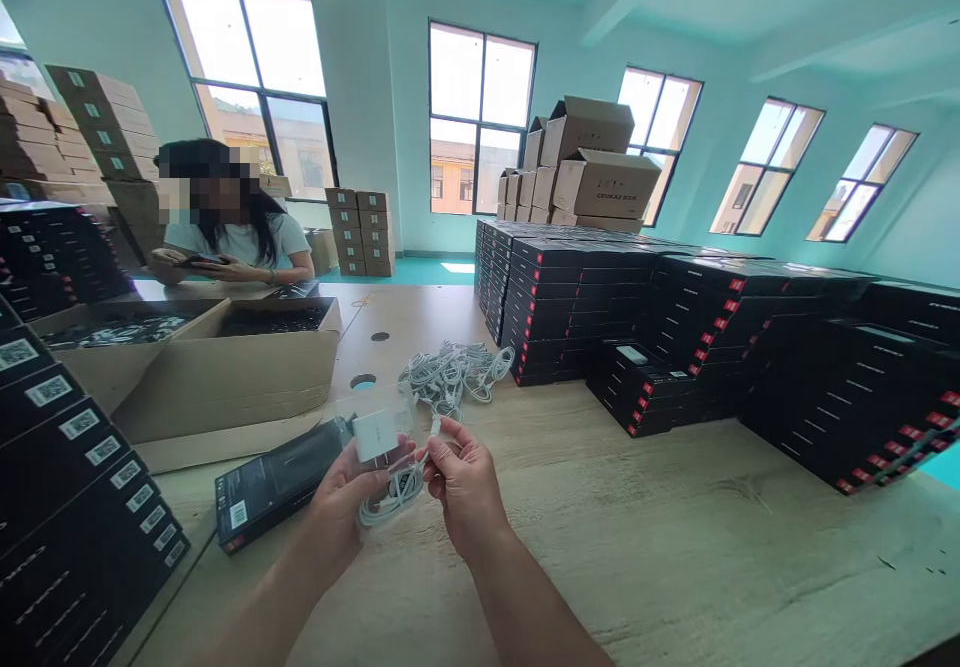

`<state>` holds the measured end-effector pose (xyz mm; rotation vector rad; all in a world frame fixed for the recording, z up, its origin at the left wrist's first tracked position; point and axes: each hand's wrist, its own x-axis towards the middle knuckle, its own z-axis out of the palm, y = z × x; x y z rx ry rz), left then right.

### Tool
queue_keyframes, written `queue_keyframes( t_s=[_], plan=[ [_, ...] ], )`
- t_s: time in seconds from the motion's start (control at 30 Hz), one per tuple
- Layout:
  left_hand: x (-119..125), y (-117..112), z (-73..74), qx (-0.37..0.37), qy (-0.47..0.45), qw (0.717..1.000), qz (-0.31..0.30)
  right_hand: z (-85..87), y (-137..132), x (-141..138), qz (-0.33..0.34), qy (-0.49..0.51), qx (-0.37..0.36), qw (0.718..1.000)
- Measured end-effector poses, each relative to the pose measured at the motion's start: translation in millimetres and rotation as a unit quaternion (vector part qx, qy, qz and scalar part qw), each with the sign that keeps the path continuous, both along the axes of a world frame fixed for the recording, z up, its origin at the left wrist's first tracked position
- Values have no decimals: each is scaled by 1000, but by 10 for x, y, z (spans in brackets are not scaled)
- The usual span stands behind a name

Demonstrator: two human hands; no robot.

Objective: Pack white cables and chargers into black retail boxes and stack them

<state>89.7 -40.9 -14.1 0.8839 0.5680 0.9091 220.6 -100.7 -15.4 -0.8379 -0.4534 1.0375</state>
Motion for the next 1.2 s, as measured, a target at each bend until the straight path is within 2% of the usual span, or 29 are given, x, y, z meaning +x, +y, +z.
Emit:
queue_keyframes(
  t_s=[0.07, 0.17, 0.27, 0.5, 0.6, 0.67, 0.7, 0.77, 0.83, 0.9, 0.97, 1.0, 1.07, 1.13, 1.2],
  plan=[
    [24, -2, -26, 6, -6, 1000, -6, 1, 6, -13, -29, -15, -1, 999],
    [54, 9, -83, 16, -15, 1000, -14, 8, 12, -38, -61, -90, -1, 994],
    [71, 12, -122, 34, -30, 999, -24, 7, 25, -47, -53, -157, -3, 986],
    [60, -54, -119, 35, -75, 994, -71, -78, 72, 2, -50, -218, -40, 974],
    [46, -58, -128, 24, -79, 993, -81, -84, 59, 1, -55, -297, -65, 951],
    [40, -47, -124, 20, -79, 994, -72, -55, 34, -10, -76, -420, -69, 902],
    [38, -41, -117, 19, -81, 994, -64, -33, 18, -18, -91, -493, -70, 862],
    [38, -31, -99, 17, -85, 995, -48, 17, -7, -43, -119, -626, -85, 766],
    [43, -28, -87, 18, -85, 996, -35, 60, -16, -78, -125, -710, -120, 682],
    [52, -30, -90, 18, -81, 996, -27, 85, -4, -118, -114, -755, -153, 628],
    [57, -28, -105, 18, -79, 996, -26, 96, 18, -148, -98, -776, -167, 600],
    [54, -22, -113, 16, -80, 996, -28, 100, 29, -152, -93, -780, -168, 595],
    [36, -2, -122, 10, -83, 996, -29, 98, 44, -128, -88, -778, -157, 602],
    [3, 23, -121, -5, -88, 996, -30, 71, 52, -61, -82, -761, -123, 632],
    [-32, 39, -111, -26, -102, 994, -34, 0, 58, 34, -59, -729, -71, 678]
  ],
)
